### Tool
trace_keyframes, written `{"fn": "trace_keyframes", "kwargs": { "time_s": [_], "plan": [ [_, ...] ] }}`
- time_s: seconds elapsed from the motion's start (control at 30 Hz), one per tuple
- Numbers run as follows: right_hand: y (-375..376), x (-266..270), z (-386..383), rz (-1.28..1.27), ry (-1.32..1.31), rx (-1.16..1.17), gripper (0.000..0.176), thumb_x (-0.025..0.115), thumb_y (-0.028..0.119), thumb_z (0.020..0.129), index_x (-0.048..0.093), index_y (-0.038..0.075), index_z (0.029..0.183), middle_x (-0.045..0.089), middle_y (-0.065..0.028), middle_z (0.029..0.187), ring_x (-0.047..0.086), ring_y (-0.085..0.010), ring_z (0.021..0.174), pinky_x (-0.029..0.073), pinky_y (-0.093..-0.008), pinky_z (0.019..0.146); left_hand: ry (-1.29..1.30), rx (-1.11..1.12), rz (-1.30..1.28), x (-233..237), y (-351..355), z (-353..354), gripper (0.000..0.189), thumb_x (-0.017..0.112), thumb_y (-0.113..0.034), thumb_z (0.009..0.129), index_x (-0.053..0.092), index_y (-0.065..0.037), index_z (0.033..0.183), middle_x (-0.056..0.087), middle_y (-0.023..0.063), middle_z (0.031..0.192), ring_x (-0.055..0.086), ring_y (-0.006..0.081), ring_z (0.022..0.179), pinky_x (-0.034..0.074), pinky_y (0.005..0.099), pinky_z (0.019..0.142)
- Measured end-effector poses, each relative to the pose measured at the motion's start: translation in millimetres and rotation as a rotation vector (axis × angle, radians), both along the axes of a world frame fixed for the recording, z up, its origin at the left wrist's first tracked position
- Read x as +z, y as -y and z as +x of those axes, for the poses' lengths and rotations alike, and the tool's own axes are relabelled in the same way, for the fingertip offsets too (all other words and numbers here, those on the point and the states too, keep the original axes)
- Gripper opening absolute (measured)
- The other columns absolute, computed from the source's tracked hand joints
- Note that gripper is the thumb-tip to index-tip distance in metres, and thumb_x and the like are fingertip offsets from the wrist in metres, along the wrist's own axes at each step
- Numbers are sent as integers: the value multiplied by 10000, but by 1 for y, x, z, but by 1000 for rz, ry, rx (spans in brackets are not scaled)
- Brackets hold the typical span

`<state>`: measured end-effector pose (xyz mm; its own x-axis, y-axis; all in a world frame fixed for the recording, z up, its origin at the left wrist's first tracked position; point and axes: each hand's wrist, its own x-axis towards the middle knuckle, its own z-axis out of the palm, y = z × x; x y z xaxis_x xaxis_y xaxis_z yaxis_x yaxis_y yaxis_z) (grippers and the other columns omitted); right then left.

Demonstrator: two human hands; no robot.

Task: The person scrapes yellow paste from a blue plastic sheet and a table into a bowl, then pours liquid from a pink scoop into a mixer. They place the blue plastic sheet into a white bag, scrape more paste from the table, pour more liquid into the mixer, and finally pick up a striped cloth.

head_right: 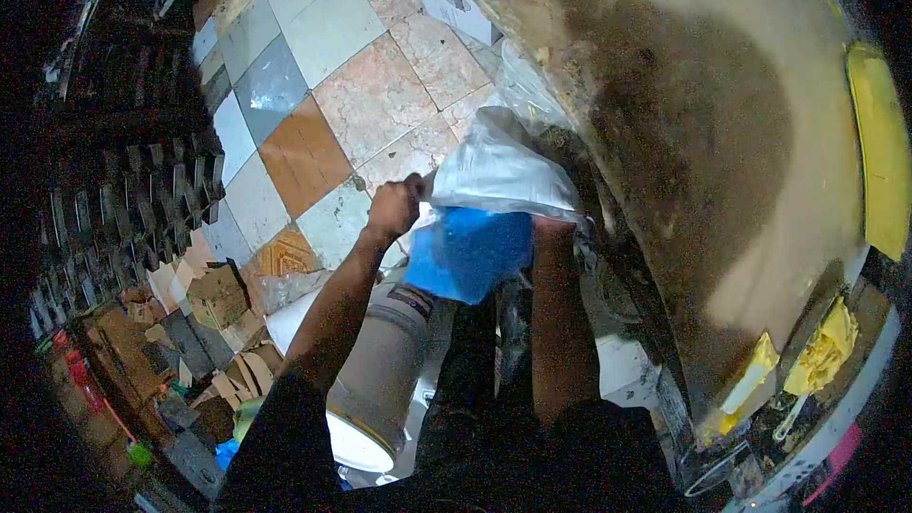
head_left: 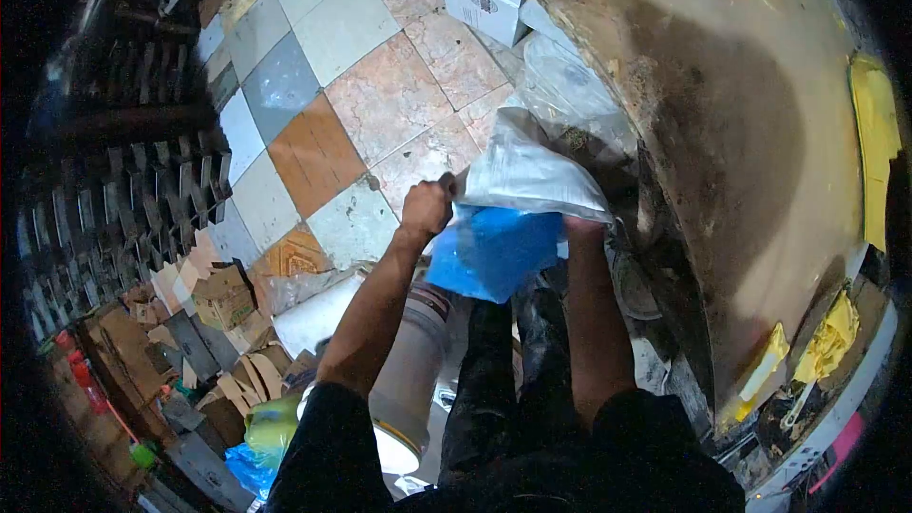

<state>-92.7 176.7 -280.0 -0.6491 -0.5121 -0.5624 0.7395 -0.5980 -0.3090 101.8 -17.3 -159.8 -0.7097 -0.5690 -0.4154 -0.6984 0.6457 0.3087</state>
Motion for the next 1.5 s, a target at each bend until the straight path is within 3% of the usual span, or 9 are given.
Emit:
{"fn": "trace_keyframes", "kwargs": {
  "time_s": [0.4,0.73,0.83,0.9,0.97,1.07,1.23,1.4,1.5],
  "plan": [
    [36,9,-34,1229,-1180,678,321,468,202,781,495,-22,1009,499,-210,1037,489,-303,954,380,-390,830,63,-22,403,5,-55,4,284,534,-92,628,569,-93,909,583,171,812,553,316,828,440,376,745],
    [19,53,-21,1158,-1544,1035,317,484,199,766,510,-43,970,496,-226,1029,495,-333,937,403,-412,793,-213,447,594,10,-63,18,252,530,-28,612,580,-39,859,557,106,613,500,154,535,403,278,522],
    [-50,4,16,1255,-2341,622,304,501,158,755,500,-38,988,477,-248,1031,460,-356,978,375,-415,815,-287,566,493,-14,-63,26,205,545,-49,617,578,-40,820,540,65,547,483,118,501,381,264,474],
    [-39,123,38,1012,-1678,735,301,485,166,771,496,-35,994,492,-233,1005,463,-333,978,365,-417,818,-327,630,436,-16,-60,25,199,547,-42,614,573,-41,811,533,60,539,474,114,493,376,264,467],
    [-60,162,59,1081,-1508,615,308,477,202,795,492,-28,999,506,-214,980,474,-314,966,379,-400,806,-356,699,387,-16,-61,22,194,549,-36,611,569,-43,803,526,55,531,465,110,485,372,264,460],
    [-124,114,89,1128,-1326,795,304,472,213,795,496,-13,998,507,-195,991,473,-302,970,375,-395,815,-455,940,200,-10,-65,18,216,551,-5,591,560,-55,802,482,30,513,435,102,469,353,254,442],
    [-151,33,117,836,-484,1278,297,460,241,795,508,27,995,510,-146,1018,468,-270,980,364,-381,837,-509,655,447,7,-89,24,260,508,52,550,523,-49,789,407,25,502,397,111,454,324,234,439],
    [-93,14,97,292,-90,982,292,448,270,796,519,67,993,512,-97,1045,464,-239,991,354,-368,860,-297,447,214,1,-66,37,278,542,12,561,511,-57,829,456,48,519,425,138,471,364,267,458],
    [-9,45,82,-624,19,577,277,437,234,808,508,88,1033,502,-83,1070,455,-200,1006,359,-336,868,-251,318,426,28,-52,25,253,546,-9,592,493,-46,837,488,60,549,448,153,481,396,292,496]
  ]
}}
